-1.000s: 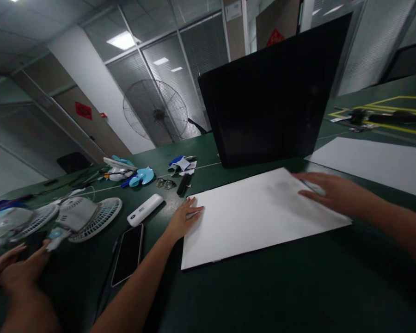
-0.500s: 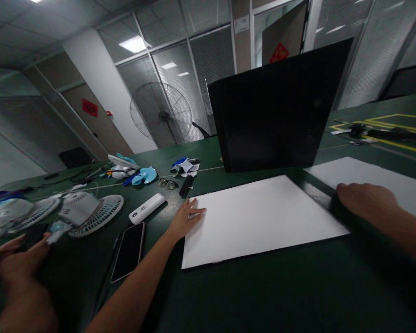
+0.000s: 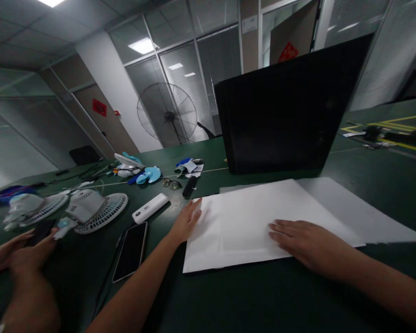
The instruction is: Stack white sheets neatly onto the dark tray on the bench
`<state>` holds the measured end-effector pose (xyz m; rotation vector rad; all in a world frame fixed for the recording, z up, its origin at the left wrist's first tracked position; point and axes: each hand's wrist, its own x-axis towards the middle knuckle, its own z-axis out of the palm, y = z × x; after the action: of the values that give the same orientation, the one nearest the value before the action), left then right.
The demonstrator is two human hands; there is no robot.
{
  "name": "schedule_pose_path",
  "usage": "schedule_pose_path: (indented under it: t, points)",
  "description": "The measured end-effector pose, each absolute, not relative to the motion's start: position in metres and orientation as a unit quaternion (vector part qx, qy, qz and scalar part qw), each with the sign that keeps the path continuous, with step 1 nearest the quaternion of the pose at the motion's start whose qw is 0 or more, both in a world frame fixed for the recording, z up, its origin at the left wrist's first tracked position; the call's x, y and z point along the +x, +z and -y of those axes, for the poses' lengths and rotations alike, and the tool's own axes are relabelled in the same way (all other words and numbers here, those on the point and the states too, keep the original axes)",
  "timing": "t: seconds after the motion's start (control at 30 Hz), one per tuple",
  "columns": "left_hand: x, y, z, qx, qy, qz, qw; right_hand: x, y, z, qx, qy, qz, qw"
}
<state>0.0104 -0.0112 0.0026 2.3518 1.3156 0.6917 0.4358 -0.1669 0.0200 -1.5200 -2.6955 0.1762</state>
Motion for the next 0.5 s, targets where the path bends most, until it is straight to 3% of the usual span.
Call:
schedule_pose_path:
  t: [0.1,0.27,0.5]
  points:
    - [0.01,0.004,0.013,0.834,0.235,-0.467,0.178,0.423,0.024,0.17,-0.413,0.102,0.902,0.076]
    - [0.013,0.004,0.013,0.837,0.212,-0.48,0.155,0.42,0.034,0.173,-0.357,0.157,0.918,0.076]
    - [0.013,0.0,0.006,0.816,0.242,-0.5,0.158,0.441,0.027,0.167,-0.414,0.128,0.896,0.094]
